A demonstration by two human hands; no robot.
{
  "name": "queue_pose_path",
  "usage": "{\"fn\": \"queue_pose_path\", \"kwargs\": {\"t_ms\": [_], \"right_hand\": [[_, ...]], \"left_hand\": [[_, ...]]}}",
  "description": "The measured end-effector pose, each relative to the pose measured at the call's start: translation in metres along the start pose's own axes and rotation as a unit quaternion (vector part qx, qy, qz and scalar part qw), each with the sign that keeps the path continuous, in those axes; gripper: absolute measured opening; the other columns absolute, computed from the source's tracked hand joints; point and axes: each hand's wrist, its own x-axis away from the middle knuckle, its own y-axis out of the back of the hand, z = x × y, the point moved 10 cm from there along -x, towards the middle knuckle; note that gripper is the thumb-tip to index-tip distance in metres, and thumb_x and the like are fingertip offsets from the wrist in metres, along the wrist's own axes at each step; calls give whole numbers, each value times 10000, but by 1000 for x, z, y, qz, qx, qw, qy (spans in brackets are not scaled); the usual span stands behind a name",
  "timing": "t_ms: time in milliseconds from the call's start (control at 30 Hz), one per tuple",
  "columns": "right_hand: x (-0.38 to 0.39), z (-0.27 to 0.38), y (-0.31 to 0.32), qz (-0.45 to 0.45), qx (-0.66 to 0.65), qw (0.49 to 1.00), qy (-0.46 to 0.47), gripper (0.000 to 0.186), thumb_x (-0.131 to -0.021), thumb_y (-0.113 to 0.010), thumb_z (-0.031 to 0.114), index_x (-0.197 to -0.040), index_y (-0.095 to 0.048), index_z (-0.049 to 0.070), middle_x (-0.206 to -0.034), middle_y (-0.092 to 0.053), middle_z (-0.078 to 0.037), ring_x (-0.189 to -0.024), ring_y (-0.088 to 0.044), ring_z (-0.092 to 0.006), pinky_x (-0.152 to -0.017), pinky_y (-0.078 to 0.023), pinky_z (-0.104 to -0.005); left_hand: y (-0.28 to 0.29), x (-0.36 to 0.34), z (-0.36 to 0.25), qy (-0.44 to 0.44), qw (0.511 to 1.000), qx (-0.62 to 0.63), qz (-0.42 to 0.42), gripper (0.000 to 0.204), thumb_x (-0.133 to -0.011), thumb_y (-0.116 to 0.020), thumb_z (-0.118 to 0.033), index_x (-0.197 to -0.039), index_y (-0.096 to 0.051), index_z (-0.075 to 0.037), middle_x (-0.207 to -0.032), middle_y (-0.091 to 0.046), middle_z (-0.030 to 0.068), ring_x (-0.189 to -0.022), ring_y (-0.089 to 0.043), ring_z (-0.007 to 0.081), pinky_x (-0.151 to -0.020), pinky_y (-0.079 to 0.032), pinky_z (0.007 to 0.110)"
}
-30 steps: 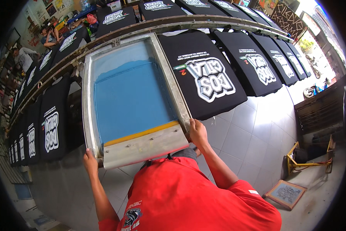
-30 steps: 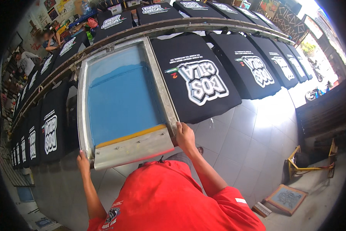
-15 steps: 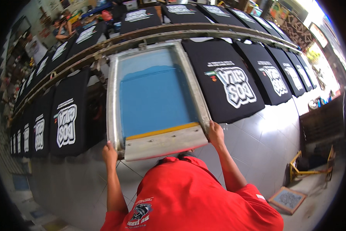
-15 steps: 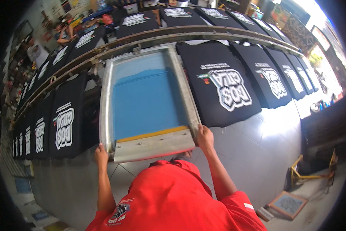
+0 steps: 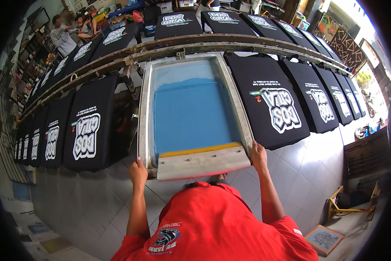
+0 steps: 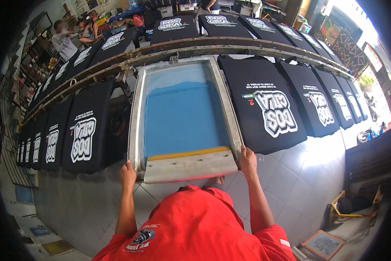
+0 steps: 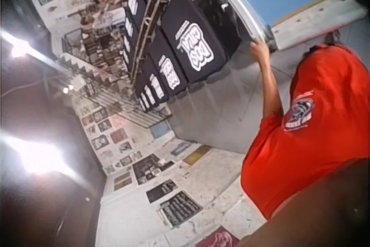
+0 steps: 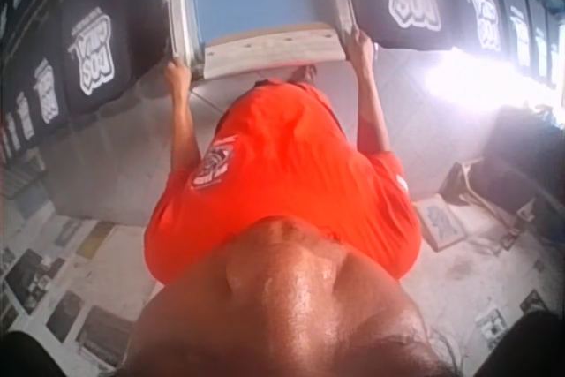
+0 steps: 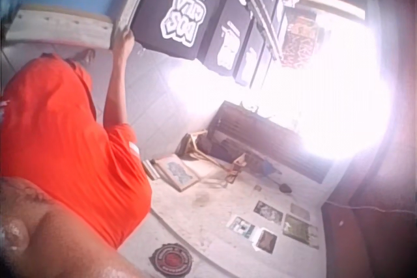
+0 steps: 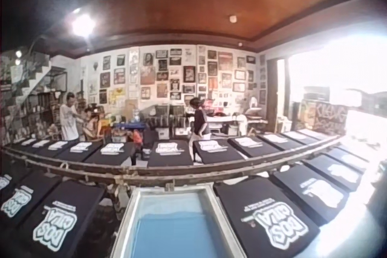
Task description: The person performs screen printing on black t-shirts by using a squeegee to spread light blue ink through a screen mesh multiple times per shirt and then moves to the next garment on the printing line.
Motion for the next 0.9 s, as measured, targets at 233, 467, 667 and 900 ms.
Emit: {"fn": "queue_pose_path", "kwargs": {"t_ms": [233,467,667,900], "right_hand": [[-8,2,-3,-4,-14,1000,15,531,-1013,-407,405,-861,-602,-65,-763,-606,-290,-774,-618,-451,-701,-446,-492],[-14,-20,-16,11,-43,999,-19,524,-1016,-401,422,-983,-639,-44,-855,-640,-285,-861,-632,-442,-776,-465,-469],[-9,-18,-17,20,-82,996,-12,503,-1029,-396,406,-1025,-633,-38,-836,-651,-222,-809,-652,-330,-765,-473,-423],[-6,-33,-24,30,-193,981,-10,485,-1034,-426,389,-956,-634,-42,-732,-581,-79,-694,-535,-115,-648,-455,-318]], "left_hand": [[-3,-5,-4,-14,1000,13,6,511,-1009,-401,-363,-904,-650,72,-908,-652,313,-895,-600,506,-783,-460,532],[-13,-16,1,-13,999,-19,32,541,-1012,-380,-402,-930,-652,58,-943,-664,296,-914,-613,489,-803,-468,528],[-10,-12,-6,8,999,-15,42,568,-1015,-372,-415,-920,-648,72,-934,-664,302,-904,-617,491,-801,-472,529],[-21,-16,6,2,999,-8,47,586,-1017,-370,-424,-894,-638,83,-919,-656,318,-885,-615,500,-800,-468,535]]}}
